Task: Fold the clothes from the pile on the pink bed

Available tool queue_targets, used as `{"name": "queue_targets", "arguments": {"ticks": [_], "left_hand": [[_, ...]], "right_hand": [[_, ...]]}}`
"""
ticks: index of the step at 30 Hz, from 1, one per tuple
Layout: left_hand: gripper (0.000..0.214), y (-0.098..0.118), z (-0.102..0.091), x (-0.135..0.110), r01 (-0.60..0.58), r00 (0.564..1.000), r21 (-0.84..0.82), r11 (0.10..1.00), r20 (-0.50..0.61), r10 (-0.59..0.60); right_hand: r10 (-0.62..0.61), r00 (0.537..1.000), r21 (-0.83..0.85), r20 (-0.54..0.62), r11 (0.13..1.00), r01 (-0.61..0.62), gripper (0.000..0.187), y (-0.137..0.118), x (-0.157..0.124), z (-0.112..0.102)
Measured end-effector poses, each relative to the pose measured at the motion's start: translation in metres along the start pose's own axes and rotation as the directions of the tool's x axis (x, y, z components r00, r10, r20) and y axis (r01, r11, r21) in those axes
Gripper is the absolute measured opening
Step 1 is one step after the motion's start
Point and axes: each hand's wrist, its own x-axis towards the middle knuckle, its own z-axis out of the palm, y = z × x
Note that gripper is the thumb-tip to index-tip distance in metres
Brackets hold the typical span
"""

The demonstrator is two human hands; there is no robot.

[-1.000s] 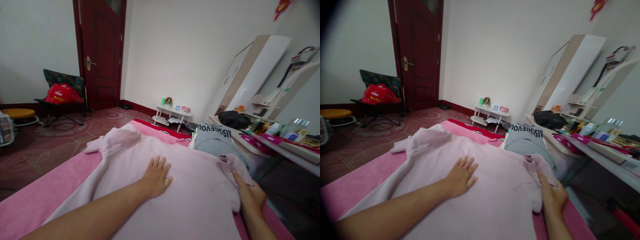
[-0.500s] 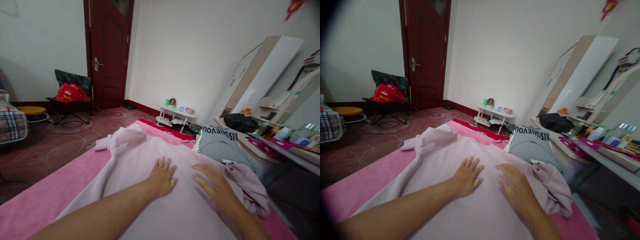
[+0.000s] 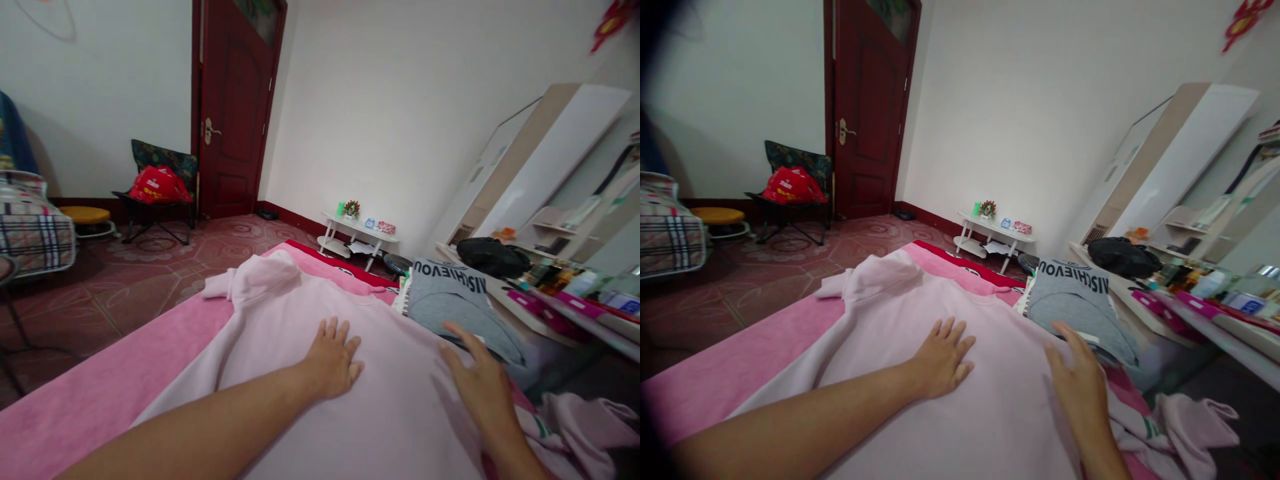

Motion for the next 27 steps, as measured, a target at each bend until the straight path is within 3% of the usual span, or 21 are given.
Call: {"name": "queue_targets", "arguments": {"ticks": [2,4,6,7,8,10,11,14,19,23,25,27], "left_hand": [[0.061,0.001,-0.002,0.000,0.000,1.000,-0.001,1.000,0.014,0.000],[0.061,-0.001,-0.003,0.002,-0.015,0.999,-0.005,1.000,0.035,0.015],[0.061,-0.007,-0.004,0.005,-0.033,0.998,-0.016,0.999,0.055,0.034],[0.062,-0.011,-0.005,0.007,-0.019,0.998,-0.017,1.000,0.057,0.020],[0.064,-0.017,-0.005,0.010,0.019,0.998,-0.013,1.000,0.057,-0.018],[0.068,-0.030,-0.005,0.015,0.140,0.989,0.012,0.990,0.048,-0.141],[0.070,-0.036,-0.004,0.017,0.193,0.980,0.028,0.981,0.041,-0.194],[0.071,-0.047,-0.003,0.022,0.237,0.971,0.053,0.970,0.016,-0.239],[0.071,-0.045,-0.008,0.017,0.222,0.973,0.036,0.974,0.054,-0.223],[0.063,-0.050,-0.026,0.004,0.099,0.991,-0.116,0.988,0.099,-0.088],[0.046,-0.064,-0.043,-0.005,0.041,0.991,-0.249,0.968,0.133,-0.008],[0.031,-0.086,-0.065,-0.015,0.088,0.981,-0.384,0.919,0.192,-0.013]], "right_hand": [[-0.201,0.973,0.161,0.112,0.970,0.182,0.045,-0.073,0.001,0.010],[-0.468,0.837,0.268,0.285,0.877,0.399,0.043,-0.117,0.002,0.028],[-0.578,0.692,0.288,0.432,0.816,0.502,0.048,-0.120,0.006,0.054],[-0.552,0.670,0.244,0.496,0.830,0.502,0.050,-0.107,0.010,0.069],[-0.474,0.690,0.161,0.547,0.869,0.469,0.050,-0.086,0.015,0.083],[-0.146,0.803,-0.129,0.578,0.955,0.266,0.052,-0.035,0.026,0.110],[-0.002,0.810,-0.251,0.586,0.950,0.185,0.056,-0.012,0.032,0.121],[0.124,0.816,-0.425,0.565,0.891,0.159,0.059,0.025,0.043,0.145],[0.349,0.814,-0.549,0.464,0.834,-0.044,0.058,-0.002,0.035,0.153],[0.335,0.845,-0.528,0.417,0.846,-0.075,0.059,-0.010,0.025,0.148],[0.324,0.848,-0.518,0.419,0.853,-0.070,0.059,-0.006,0.023,0.147],[0.323,0.849,-0.514,0.418,0.855,-0.072,0.059,-0.002,0.023,0.147]]}}
